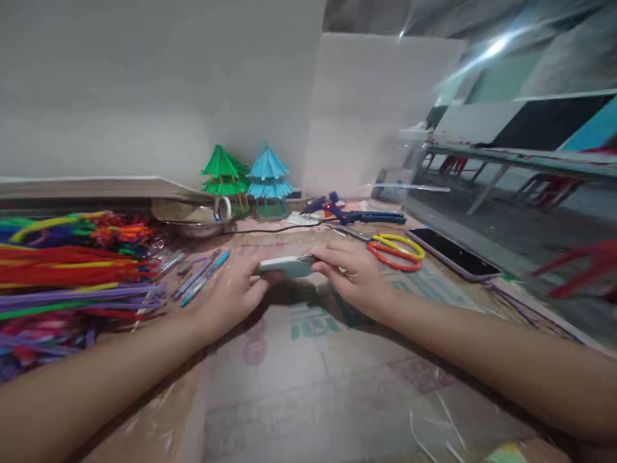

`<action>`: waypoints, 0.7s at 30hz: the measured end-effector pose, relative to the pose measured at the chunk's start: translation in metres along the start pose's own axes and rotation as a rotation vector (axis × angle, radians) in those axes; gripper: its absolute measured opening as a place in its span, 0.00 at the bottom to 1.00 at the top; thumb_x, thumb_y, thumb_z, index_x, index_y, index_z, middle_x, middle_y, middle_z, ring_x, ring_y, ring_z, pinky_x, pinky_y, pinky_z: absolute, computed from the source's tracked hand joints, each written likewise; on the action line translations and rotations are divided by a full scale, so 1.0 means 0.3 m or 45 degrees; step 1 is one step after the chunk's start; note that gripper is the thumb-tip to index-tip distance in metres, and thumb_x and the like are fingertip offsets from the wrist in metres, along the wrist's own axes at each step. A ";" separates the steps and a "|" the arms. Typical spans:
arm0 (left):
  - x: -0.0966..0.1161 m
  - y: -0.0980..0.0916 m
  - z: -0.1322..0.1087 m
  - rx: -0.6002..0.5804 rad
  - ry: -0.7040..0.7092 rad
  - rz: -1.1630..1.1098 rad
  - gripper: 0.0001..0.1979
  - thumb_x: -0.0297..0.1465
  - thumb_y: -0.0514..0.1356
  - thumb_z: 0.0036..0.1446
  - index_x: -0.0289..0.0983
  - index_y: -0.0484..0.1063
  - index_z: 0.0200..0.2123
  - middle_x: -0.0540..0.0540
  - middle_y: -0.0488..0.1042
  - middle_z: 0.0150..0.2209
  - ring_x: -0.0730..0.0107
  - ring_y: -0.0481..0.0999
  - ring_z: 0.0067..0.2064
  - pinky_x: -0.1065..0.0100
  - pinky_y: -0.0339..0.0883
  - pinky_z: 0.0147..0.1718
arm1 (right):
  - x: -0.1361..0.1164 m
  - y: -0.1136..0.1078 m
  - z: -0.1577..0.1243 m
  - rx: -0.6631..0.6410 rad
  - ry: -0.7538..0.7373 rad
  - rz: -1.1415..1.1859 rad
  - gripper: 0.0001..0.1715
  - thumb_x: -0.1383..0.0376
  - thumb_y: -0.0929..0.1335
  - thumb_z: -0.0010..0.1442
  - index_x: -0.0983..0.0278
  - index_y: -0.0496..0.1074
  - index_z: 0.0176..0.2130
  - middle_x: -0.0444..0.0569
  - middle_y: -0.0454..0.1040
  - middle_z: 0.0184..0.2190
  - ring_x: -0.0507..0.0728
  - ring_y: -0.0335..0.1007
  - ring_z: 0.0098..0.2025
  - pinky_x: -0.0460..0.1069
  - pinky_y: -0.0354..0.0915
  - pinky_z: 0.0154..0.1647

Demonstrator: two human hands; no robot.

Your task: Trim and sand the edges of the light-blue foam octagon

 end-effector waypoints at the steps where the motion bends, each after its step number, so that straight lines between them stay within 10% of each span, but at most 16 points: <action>1: 0.001 0.002 0.003 -0.003 -0.007 -0.005 0.16 0.31 0.53 0.60 0.42 0.73 0.49 0.49 0.78 0.42 0.62 0.75 0.46 0.61 0.67 0.48 | 0.003 0.001 -0.002 0.009 0.012 0.006 0.16 0.61 0.63 0.66 0.68 0.76 0.41 0.45 0.67 0.23 0.52 0.62 0.26 0.47 0.59 0.27; 21: 0.010 0.001 -0.006 -0.002 0.027 0.106 0.15 0.32 0.55 0.61 0.41 0.73 0.50 0.46 0.78 0.47 0.60 0.76 0.46 0.62 0.68 0.44 | -0.013 0.000 -0.002 0.008 -0.009 -0.063 0.16 0.59 0.63 0.66 0.65 0.76 0.43 0.46 0.70 0.25 0.52 0.64 0.27 0.47 0.61 0.29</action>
Point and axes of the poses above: each hand's wrist, its own z-axis towards the middle knuckle, its own y-axis out of the palm, x = y × z, the point moved 8 cm from there along z, towards the middle knuckle
